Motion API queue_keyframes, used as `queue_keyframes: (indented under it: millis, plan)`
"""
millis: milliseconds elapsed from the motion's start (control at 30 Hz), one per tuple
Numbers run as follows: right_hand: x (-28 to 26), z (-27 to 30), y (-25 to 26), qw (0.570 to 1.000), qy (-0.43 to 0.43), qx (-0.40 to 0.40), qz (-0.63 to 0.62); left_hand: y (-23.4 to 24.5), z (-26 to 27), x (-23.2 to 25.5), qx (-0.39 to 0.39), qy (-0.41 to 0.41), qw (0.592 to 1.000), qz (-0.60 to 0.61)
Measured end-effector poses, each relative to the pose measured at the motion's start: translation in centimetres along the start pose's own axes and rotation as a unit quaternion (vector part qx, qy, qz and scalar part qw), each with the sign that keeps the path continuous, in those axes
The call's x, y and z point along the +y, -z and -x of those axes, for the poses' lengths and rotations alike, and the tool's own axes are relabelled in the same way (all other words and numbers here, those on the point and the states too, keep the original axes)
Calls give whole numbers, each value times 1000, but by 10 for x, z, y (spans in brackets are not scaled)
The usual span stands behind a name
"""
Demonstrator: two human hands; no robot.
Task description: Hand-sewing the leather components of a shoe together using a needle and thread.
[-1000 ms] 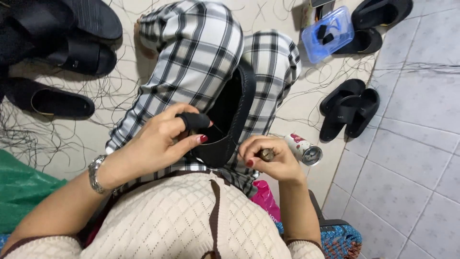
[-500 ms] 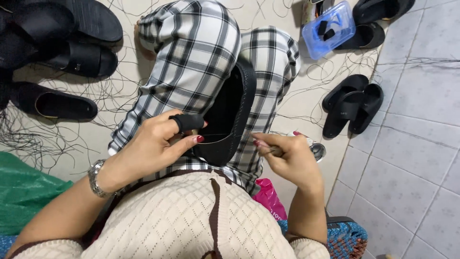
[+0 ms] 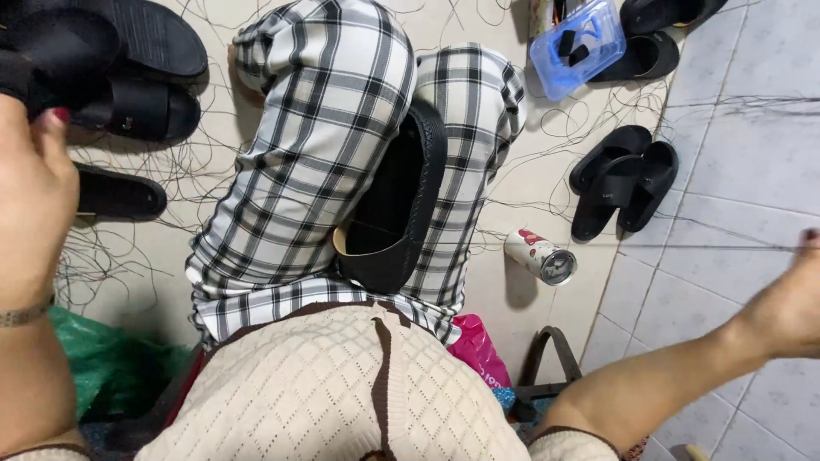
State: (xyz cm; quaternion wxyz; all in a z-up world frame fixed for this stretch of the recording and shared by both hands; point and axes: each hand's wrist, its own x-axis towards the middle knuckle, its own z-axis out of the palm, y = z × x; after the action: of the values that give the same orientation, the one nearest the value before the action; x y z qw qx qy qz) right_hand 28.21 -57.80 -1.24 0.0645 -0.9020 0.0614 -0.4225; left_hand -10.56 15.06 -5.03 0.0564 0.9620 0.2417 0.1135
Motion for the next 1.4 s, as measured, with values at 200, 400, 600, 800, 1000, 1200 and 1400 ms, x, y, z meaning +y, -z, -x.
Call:
queue_keyframes:
  millis: [200, 400, 600, 800, 1000, 1200, 1400]
  plan:
    - [-277, 113, 108, 777, 164, -468, -389, 47, -41, 153, -326, 15, 854, 404]
    - [-257, 127, 86, 572, 242, -588, -518, 24, -27, 149, -378, -201, 842, 328]
    - [-202, 76, 43, 944, 259, -200, -22, 19, -26, 149, -368, -174, 845, 347]
    - [-300, 153, 115, 560, 195, -616, -519, 18, -27, 153, -363, -181, 856, 320]
    - [-221, 124, 71, 764, 152, -452, -434, 18, -20, 156, -341, -127, 872, 328]
    - [-241, 103, 95, 870, 310, -327, -200, 13, -24, 158, -324, -124, 875, 336]
    - [-307, 174, 123, 637, 293, -563, -438, 36, -29, 151, -376, -88, 870, 306]
